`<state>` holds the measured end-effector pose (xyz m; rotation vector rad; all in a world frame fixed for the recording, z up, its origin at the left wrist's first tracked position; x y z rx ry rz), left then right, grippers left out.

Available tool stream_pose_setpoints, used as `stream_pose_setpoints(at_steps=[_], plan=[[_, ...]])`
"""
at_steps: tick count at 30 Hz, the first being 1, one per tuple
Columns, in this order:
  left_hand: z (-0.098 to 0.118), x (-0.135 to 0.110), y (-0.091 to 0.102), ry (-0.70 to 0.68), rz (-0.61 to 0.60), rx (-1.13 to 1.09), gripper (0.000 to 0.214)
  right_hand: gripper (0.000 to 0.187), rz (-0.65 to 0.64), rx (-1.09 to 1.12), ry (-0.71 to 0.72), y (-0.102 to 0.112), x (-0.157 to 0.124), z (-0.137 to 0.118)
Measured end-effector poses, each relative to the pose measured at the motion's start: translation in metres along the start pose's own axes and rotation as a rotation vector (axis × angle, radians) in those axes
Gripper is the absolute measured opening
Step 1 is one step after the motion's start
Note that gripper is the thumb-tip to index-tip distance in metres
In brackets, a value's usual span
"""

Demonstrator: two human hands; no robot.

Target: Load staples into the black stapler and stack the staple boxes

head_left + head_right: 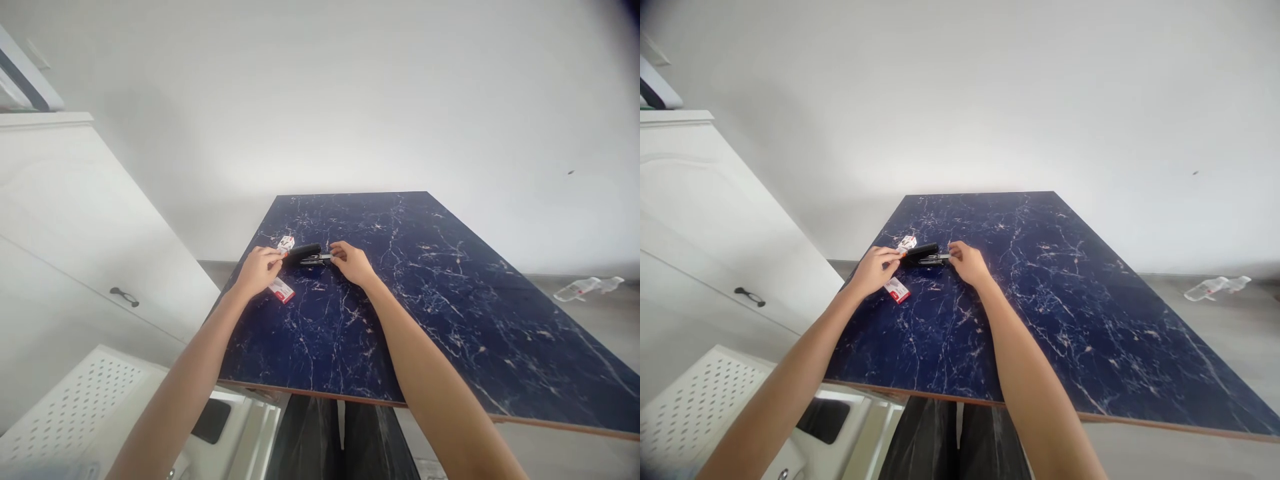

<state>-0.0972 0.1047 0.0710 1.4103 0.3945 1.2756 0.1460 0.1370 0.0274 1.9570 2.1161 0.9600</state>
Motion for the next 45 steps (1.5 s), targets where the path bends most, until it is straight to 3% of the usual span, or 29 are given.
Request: stream_pose_setpoints(at_steps=[4,7,12,15,18,21,24,27,30,34,37,42,45], plan=[[0.005,-0.001,0.011,0.027,0.049,-0.032,0.036,0.028,-0.091,-0.131,0.108,-0.01,0.001,-0.017],[0.0,-0.002,0.015,0.081,0.0,-0.081,0.036,0.024,-0.11,-0.248,0.095,-0.006,0.002,-0.017],[-0.024,-0.009,0.003,0.197,-0.241,-0.287,0.034,0.032,-0.162,-0.438,0.165,-0.007,-0.006,-0.024],[-0.024,-0.017,-0.007,0.161,-0.444,-0.408,0.042,0.031,-0.169,-0.493,0.152,-0.012,-0.007,-0.027],[-0.019,-0.026,-0.012,0.142,-0.591,-0.483,0.052,0.022,-0.096,-0.376,0.062,-0.004,-0.003,-0.024],[-0.009,-0.031,-0.016,0.131,-0.669,-0.561,0.052,0.011,0.132,-0.108,-0.067,0.024,-0.002,-0.016],[0.001,-0.026,-0.017,0.132,-0.61,-0.632,0.043,0.015,0.301,0.152,-0.184,0.04,-0.008,-0.01],[0.01,-0.019,-0.017,0.154,-0.491,-0.674,0.039,0.019,0.108,0.424,-0.351,0.007,-0.013,-0.012],[0.017,-0.016,-0.022,0.213,-0.408,-0.788,0.056,0.023,-0.106,0.621,-0.49,-0.032,-0.024,-0.025],[0.014,-0.013,-0.025,0.305,-0.266,-0.895,0.051,0.026,-0.196,0.642,-0.461,-0.052,-0.029,-0.037],[0.005,-0.012,-0.027,0.386,-0.175,-0.988,0.048,0.033,-0.138,0.696,-0.419,-0.05,-0.026,-0.035],[-0.011,-0.015,-0.03,0.505,-0.066,-1.13,0.051,0.032,-0.023,0.79,-0.479,-0.043,-0.028,-0.025],[-0.016,-0.015,-0.032,0.533,-0.036,-1.168,0.039,0.028,0.002,0.798,-0.499,-0.04,-0.03,-0.026]])
Point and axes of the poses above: each hand's wrist, its own x-axis towards the middle knuckle, its own y-axis out of the back of the hand, z = x × y, the point moved 10 cm from there along x, towards the middle knuckle, and after that the axes turned 3 degrees about x, right-handed, at the moved point
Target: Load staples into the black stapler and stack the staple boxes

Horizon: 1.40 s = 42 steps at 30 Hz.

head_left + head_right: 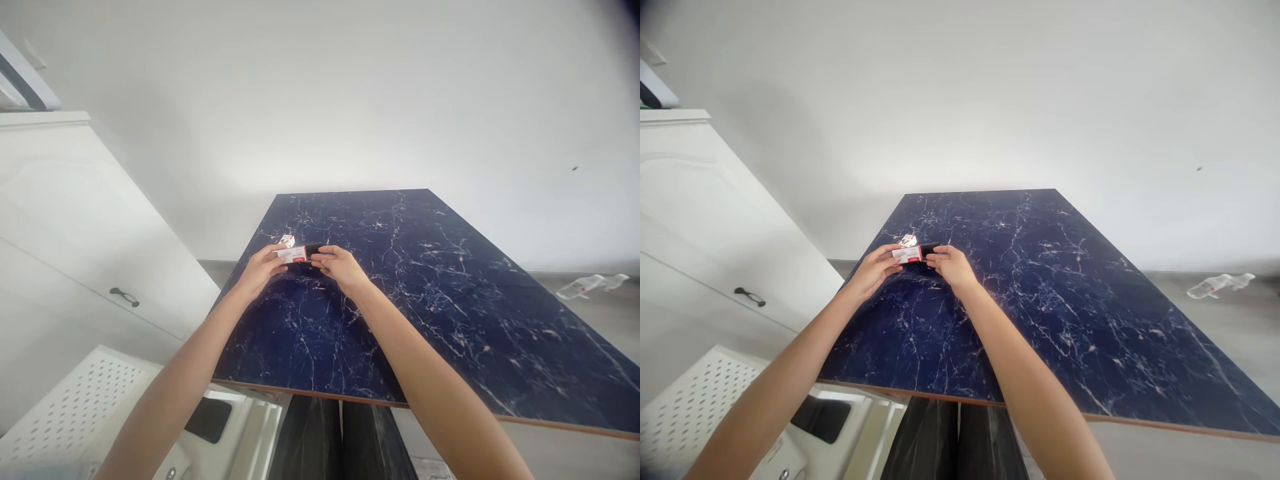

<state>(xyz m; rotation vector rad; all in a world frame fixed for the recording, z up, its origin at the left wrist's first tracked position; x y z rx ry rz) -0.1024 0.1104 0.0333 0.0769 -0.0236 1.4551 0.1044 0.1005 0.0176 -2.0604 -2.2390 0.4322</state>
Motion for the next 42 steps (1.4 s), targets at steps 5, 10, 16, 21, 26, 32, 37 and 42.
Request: stream_pose_setpoints(at_steps=[5,10,16,21,26,32,37,42], plan=[[0.002,0.001,-0.006,0.0,-0.052,-0.122,0.03,0.019,0.09,0.028,0.032,0.008,0.002,-0.003],[-0.001,-0.004,-0.009,0.061,-0.037,-0.084,0.036,0.014,0.165,0.202,0.056,0.014,0.002,-0.001],[-0.006,-0.005,-0.017,0.047,-0.102,0.095,0.036,0.007,0.198,0.169,0.015,0.018,0.006,0.006],[-0.004,-0.005,-0.022,-0.02,-0.161,0.222,0.046,0.013,0.156,0.165,-0.008,0.018,0.009,0.006],[-0.004,-0.002,-0.019,-0.076,-0.109,0.311,0.039,0.025,0.108,0.167,0.018,0.014,0.006,-0.002],[0.003,-0.001,-0.011,-0.21,-0.044,0.436,0.041,0.024,0.065,0.043,0.05,0.013,0.004,-0.007],[-0.006,-0.001,-0.017,-0.112,-0.087,0.325,0.045,0.023,0.079,-0.193,0.136,0.018,0.004,-0.017],[-0.019,0.001,-0.012,0.074,-0.014,0.019,0.038,0.023,0.029,-0.137,0.182,0.011,0.006,-0.019]])
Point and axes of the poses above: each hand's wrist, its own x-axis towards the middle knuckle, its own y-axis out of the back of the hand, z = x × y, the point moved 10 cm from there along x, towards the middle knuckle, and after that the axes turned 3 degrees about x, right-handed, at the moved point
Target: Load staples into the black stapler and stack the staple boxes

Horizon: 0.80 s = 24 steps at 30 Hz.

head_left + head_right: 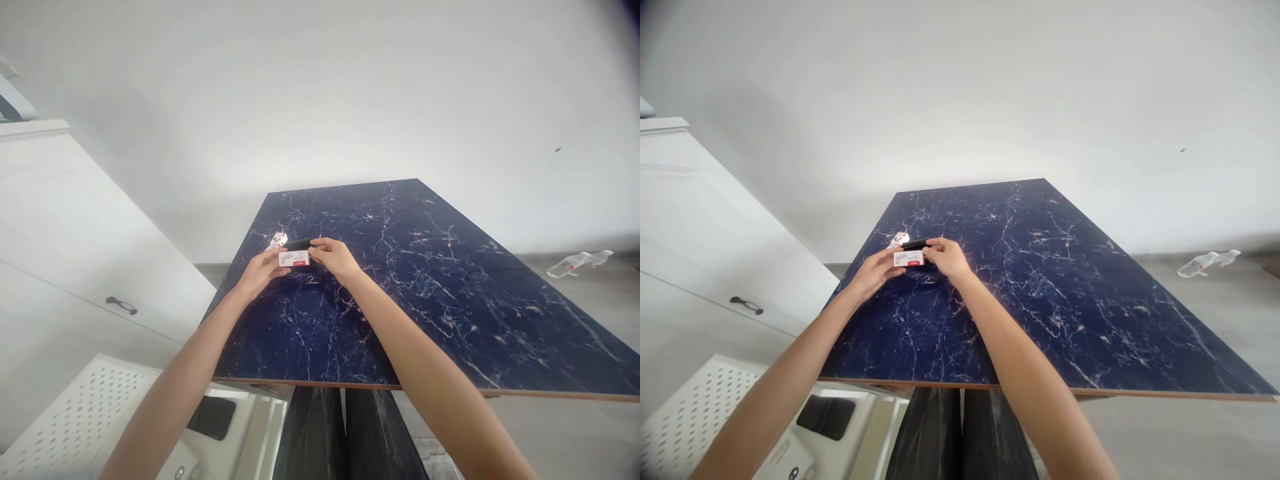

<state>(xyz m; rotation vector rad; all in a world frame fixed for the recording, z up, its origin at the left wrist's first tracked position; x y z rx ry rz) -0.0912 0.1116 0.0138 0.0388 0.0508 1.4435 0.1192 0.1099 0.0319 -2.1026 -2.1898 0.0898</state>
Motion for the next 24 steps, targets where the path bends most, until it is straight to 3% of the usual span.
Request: stream_pose_setpoints(at_steps=[4,8,14,20,24], plan=[[-0.003,0.001,0.006,0.051,0.036,-0.116,0.037,0.022,-0.003,0.055,0.031,0.0,0.003,0.0],[0.001,0.002,0.011,0.009,0.062,-0.102,0.036,0.024,0.09,-0.005,0.073,0.012,0.006,-0.003],[0.012,0.0,0.012,-0.084,0.094,0.022,0.043,0.03,0.149,0.273,0.136,0.013,-0.001,-0.016],[0.02,-0.007,0.003,-0.128,0.075,-0.015,0.044,0.026,0.267,-0.165,0.337,0.013,-0.023,-0.042],[0.016,-0.009,-0.007,-0.119,0.031,-0.086,0.039,0.023,0.291,-0.299,0.328,0.007,-0.028,-0.04]])
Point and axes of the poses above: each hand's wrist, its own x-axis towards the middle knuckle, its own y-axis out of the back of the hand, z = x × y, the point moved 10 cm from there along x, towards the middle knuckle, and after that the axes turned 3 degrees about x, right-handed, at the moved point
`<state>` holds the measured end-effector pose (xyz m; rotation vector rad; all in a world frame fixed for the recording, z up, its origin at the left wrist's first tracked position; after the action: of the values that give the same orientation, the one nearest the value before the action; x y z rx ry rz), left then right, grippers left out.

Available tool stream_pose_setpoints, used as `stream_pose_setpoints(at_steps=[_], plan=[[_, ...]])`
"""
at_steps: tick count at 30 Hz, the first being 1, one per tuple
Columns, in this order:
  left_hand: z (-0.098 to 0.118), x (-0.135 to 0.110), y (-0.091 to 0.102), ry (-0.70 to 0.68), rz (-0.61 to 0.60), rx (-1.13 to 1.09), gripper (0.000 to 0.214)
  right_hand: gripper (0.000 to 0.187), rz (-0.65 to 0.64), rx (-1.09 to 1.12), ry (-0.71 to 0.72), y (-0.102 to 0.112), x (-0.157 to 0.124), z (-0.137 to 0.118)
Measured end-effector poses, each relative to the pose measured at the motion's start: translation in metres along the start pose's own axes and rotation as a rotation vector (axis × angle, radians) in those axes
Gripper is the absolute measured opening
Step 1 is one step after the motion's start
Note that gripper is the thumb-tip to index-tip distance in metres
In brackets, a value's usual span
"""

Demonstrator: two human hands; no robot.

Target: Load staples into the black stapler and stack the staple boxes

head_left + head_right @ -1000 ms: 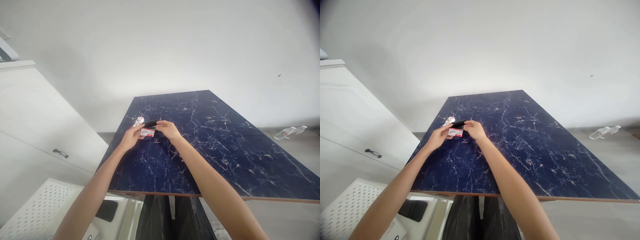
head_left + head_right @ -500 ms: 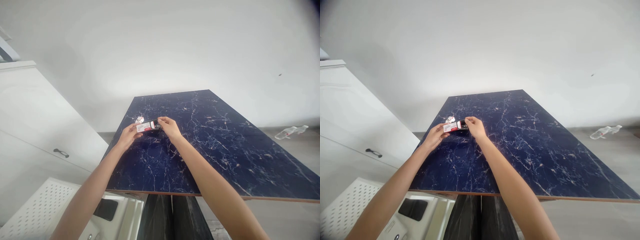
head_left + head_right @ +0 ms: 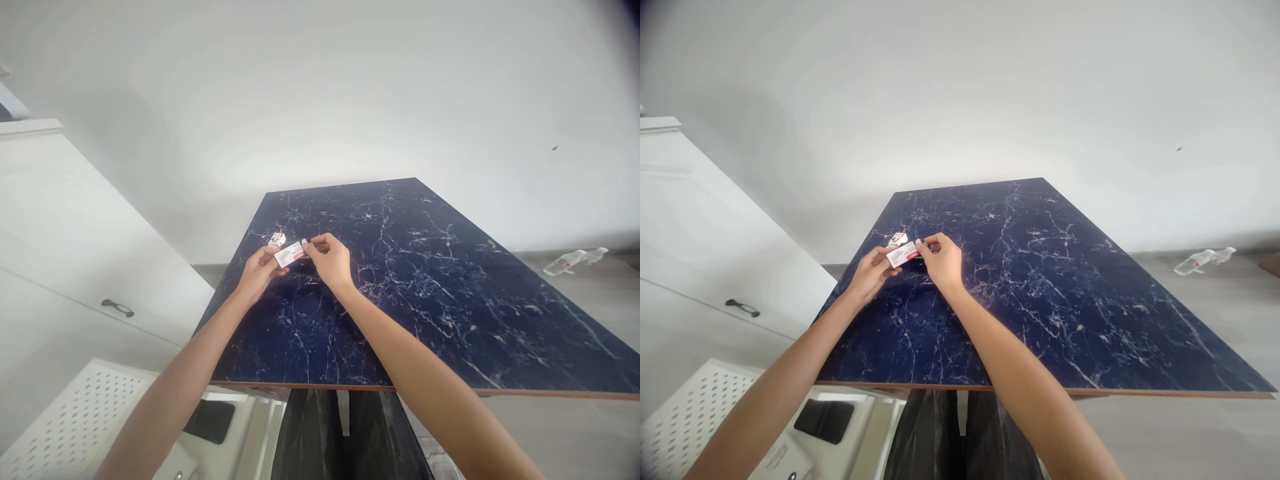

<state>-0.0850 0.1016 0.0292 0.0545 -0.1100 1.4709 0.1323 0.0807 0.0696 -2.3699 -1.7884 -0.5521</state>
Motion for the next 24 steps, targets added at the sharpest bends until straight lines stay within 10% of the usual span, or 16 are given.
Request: stream_pose_setpoints(at_steps=[13,24], plan=[[-0.001,0.0,-0.003,0.034,-0.057,-0.088,0.034,0.017,-0.163,0.089,0.032,-0.026,-0.006,0.001],[0.013,-0.004,-0.002,0.0,-0.062,-0.053,0.04,0.015,-0.195,0.625,-0.399,-0.04,-0.008,0.04]])
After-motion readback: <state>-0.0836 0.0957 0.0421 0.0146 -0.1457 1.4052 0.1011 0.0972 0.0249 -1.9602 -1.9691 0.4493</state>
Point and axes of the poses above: each hand's wrist, its own x-axis towards the middle knuckle, its own y-axis out of the back of the hand, z = x × y, the point moved 10 cm from there along x, towards the middle knuckle, and after that the axes turned 3 degrees about x, right-handed, at the moved point
